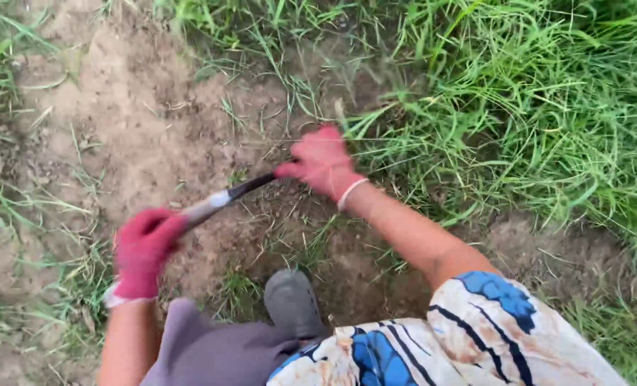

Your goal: Weeding a patch of soil and grass using a hand-held sickle.

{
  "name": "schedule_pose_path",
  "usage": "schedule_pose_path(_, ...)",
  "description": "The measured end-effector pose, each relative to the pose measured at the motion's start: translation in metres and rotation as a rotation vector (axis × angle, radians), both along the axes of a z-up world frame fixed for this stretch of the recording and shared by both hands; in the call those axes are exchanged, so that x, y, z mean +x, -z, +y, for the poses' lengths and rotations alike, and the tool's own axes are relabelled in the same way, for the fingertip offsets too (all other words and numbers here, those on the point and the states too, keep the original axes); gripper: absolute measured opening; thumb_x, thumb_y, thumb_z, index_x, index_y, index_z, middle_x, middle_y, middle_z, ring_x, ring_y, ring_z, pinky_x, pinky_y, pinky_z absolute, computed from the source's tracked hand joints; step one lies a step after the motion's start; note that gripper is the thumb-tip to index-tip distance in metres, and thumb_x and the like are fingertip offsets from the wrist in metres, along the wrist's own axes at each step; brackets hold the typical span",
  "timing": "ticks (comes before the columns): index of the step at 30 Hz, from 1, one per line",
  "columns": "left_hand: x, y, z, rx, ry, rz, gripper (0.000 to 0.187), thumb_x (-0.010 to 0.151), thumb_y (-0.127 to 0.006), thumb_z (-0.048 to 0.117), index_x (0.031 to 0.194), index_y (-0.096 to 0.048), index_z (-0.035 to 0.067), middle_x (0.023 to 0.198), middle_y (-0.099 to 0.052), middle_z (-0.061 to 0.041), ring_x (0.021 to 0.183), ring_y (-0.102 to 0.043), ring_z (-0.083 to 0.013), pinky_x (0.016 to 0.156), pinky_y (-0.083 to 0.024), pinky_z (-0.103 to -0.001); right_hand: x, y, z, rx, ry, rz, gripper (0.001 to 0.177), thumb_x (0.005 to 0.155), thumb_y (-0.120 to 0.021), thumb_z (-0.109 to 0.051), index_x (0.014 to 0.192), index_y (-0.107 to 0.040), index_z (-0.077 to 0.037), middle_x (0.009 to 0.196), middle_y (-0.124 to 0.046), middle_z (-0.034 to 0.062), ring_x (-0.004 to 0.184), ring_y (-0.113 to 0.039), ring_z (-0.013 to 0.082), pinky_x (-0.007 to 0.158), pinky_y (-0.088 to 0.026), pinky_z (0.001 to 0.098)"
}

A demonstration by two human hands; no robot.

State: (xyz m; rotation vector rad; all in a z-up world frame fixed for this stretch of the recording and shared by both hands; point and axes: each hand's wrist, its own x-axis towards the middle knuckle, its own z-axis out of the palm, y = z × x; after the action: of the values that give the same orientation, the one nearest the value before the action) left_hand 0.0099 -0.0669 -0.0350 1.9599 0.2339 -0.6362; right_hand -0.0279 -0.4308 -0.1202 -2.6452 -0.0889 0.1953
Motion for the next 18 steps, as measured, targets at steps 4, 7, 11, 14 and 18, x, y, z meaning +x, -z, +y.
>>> schedule_pose_path(4, 0.007, 0.021, 0.055, 0.144, -0.13, -0.012, 0.022, 0.093, -0.076, 0.023, 0.097, -0.073, 0.002, 0.074, -0.065, -0.007, 0.057, -0.059, -0.014, 0.051, -0.044, -0.028, 0.044, -0.058, 0.039, 0.038, -0.084, 0.029, 0.054, 0.083, -0.062, -0.069, 0.071, -0.073, -0.017, 0.072, -0.062, 0.0065, 0.076, -0.062, 0.031, 0.075, -0.042, 0.0478)
schedule_pose_path(7, 0.007, 0.025, 0.006, 0.119, -0.094, 0.027, 0.021, 0.091, -0.077, 0.022, 0.097, -0.074, 0.002, 0.073, -0.065, -0.006, 0.056, -0.057, -0.013, 0.05, -0.043, -0.028, 0.02, -0.028, 0.01, 0.056, -0.06, 0.076, 0.057, 0.087, -0.062, -0.068, 0.074, -0.071, -0.013, 0.075, -0.062, 0.0082, 0.077, -0.062, 0.0304, 0.075, -0.042, 0.0477)
schedule_pose_path(11, -0.004, 0.047, -0.099, 0.16, 0.505, -0.161, 0.028, 0.085, -0.083, 0.034, 0.094, -0.077, 0.008, 0.079, -0.07, -0.004, 0.065, -0.062, -0.0139, 0.055, -0.048, -0.029, -0.096, 0.006, -0.082, 0.195, 0.12, -0.156, 0.048, 0.09, -0.068, -0.057, 0.103, -0.078, -0.012, 0.093, -0.072, 0.0118, 0.082, -0.067, 0.0326, 0.069, -0.047, 0.0486)
schedule_pose_path(14, 0.004, -0.004, -0.135, 0.107, 0.684, -0.137, 0.033, 0.086, -0.081, 0.04, 0.092, -0.074, 0.007, 0.075, -0.068, -0.006, 0.066, -0.061, -0.0145, 0.056, -0.047, -0.031, -0.137, -0.017, -0.097, -0.201, 0.239, 0.12, 0.054, 0.081, -0.068, -0.067, 0.074, -0.073, -0.014, 0.077, -0.069, 0.0102, 0.075, -0.064, 0.0343, 0.074, -0.048, 0.0504)
schedule_pose_path(18, 0.035, -0.047, -0.125, 0.162, 0.751, 0.274, 0.04, 0.08, -0.077, 0.042, 0.102, -0.07, 0.008, 0.072, -0.063, -0.007, 0.059, -0.056, -0.0175, 0.052, -0.044, -0.039, -0.071, -0.073, -0.06, -0.281, 0.24, 0.415, 0.06, 0.082, -0.064, -0.074, 0.074, -0.072, -0.015, 0.076, -0.067, 0.0107, 0.072, -0.063, 0.0326, 0.067, -0.045, 0.0511)
